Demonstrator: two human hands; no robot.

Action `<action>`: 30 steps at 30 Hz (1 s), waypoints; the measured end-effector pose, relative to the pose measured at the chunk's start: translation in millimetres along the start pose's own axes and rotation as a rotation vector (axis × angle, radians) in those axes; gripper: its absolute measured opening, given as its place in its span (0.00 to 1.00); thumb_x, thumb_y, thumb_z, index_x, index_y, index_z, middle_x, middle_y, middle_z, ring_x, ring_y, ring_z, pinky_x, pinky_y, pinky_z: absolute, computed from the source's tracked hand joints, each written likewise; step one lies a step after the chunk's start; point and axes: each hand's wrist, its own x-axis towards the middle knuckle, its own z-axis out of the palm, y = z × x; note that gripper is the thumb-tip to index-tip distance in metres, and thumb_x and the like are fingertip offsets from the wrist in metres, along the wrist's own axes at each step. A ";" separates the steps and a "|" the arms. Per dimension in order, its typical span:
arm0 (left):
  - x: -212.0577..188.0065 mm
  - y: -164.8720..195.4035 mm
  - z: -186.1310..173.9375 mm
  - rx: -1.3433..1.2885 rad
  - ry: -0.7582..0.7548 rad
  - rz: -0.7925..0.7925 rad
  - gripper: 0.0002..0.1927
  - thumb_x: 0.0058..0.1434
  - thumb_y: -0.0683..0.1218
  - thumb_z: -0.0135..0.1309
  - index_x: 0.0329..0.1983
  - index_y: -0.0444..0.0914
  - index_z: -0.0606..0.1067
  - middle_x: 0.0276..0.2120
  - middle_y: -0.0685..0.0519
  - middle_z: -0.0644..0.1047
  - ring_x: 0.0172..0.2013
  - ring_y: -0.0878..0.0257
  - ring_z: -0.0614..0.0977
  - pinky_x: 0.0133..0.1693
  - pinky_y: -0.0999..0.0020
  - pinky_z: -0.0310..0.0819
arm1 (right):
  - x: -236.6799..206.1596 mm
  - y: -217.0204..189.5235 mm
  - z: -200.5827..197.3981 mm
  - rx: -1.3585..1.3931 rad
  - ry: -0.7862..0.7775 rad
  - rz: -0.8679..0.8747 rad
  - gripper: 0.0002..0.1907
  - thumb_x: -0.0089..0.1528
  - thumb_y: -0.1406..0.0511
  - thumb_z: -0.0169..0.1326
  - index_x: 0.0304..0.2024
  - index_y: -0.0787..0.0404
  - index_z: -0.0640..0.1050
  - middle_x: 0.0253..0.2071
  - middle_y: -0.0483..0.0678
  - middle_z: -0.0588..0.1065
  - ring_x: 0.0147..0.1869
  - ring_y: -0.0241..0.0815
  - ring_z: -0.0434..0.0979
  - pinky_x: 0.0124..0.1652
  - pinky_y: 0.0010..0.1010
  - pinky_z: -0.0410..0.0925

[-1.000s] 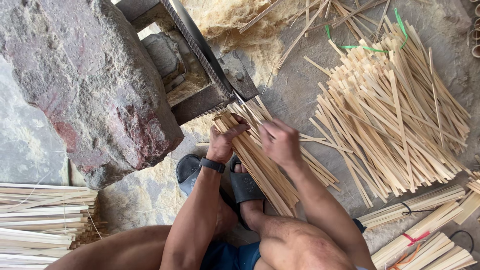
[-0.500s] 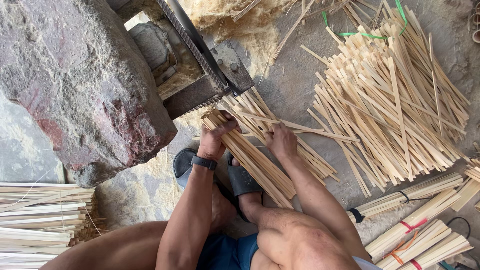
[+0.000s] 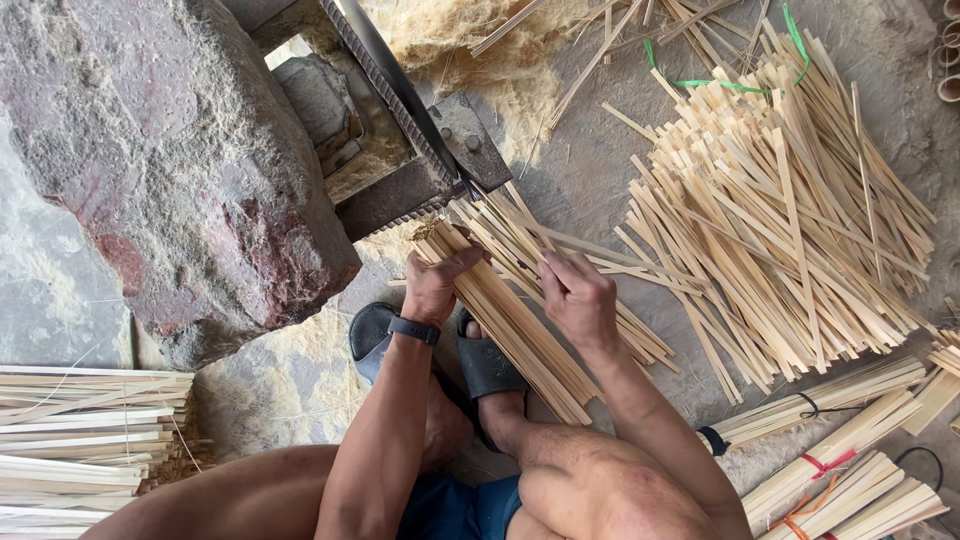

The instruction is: The person sits on the floor and uses a rotating grinding wheel to sharpen the ends of thin bamboo sticks. They hold bundles of sticks in the left hand and feed them one by one into the wheel with the right hand, then place the sharpened sticks into a pile on the floor.

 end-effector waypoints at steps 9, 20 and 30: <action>1.2 1.0 3.1 -0.031 0.008 -0.035 0.15 0.55 0.33 0.61 0.47 0.25 0.78 0.41 0.39 0.83 0.42 0.52 0.86 0.47 0.56 0.83 | 58.3 -31.1 38.9 -0.092 0.012 -0.033 0.10 0.67 0.72 0.57 0.48 0.73 0.81 0.32 0.55 0.79 0.21 0.34 0.75 0.13 0.19 0.65; -14.1 18.0 4.5 -0.114 -0.091 0.011 0.13 0.53 0.33 0.58 0.43 0.32 0.75 0.34 0.45 0.80 0.36 0.53 0.84 0.41 0.56 0.82 | 15.7 25.5 -20.5 -0.371 -0.239 0.260 0.34 0.54 0.54 0.65 0.58 0.65 0.74 0.53 0.59 0.72 0.57 0.58 0.70 0.57 0.57 0.65; -39.3 30.8 19.3 -0.098 -0.159 0.012 0.15 0.54 0.33 0.59 0.45 0.34 0.74 0.34 0.47 0.80 0.37 0.53 0.84 0.41 0.57 0.81 | -45.8 -12.8 -21.4 -0.547 -0.568 0.531 0.35 0.66 0.53 0.51 0.70 0.65 0.62 0.63 0.58 0.66 0.65 0.57 0.64 0.64 0.55 0.56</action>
